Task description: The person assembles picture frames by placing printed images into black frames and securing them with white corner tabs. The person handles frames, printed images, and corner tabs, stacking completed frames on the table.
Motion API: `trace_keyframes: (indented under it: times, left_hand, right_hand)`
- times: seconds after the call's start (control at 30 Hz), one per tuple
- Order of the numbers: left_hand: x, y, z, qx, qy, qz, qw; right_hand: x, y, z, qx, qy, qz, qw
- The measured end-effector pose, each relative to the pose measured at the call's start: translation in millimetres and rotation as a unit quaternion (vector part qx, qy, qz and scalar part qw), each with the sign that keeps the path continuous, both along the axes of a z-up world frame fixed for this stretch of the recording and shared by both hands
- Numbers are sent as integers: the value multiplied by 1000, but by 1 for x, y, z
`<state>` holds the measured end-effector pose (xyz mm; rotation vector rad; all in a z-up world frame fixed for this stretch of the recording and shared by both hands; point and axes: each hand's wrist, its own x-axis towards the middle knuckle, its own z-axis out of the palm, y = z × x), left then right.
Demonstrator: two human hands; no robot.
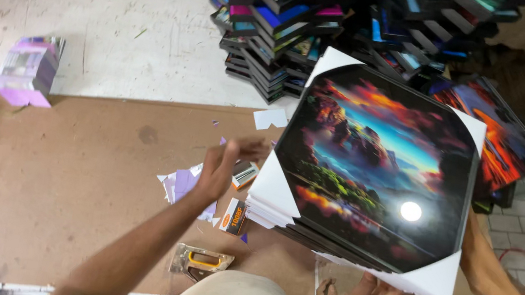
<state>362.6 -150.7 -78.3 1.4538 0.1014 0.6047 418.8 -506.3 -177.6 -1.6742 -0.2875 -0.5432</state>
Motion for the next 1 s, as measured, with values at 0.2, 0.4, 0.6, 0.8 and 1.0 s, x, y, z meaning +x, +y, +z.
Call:
trace_keyframes:
  times: [0.2, 0.4, 0.6, 0.8, 1.0]
  left_hand:
    - [115, 120, 29, -155, 12, 194, 969]
    - [217, 221, 48, -246, -39, 169, 953]
    - [242, 247, 53, -357, -32, 203, 911]
    - [111, 219, 80, -345, -189, 327, 859]
    - [-146, 205, 83, -182, -337, 353, 854]
  right_hand:
    - [5, 9, 1, -95, 104, 159, 977]
    - [2, 1, 5, -204, 154, 214, 943]
    - [-14, 1, 8, -237, 161, 195, 938]
    - [-25, 10, 25, -244, 115, 177, 947]
    - [-95, 23, 72, -283, 69, 227, 929]
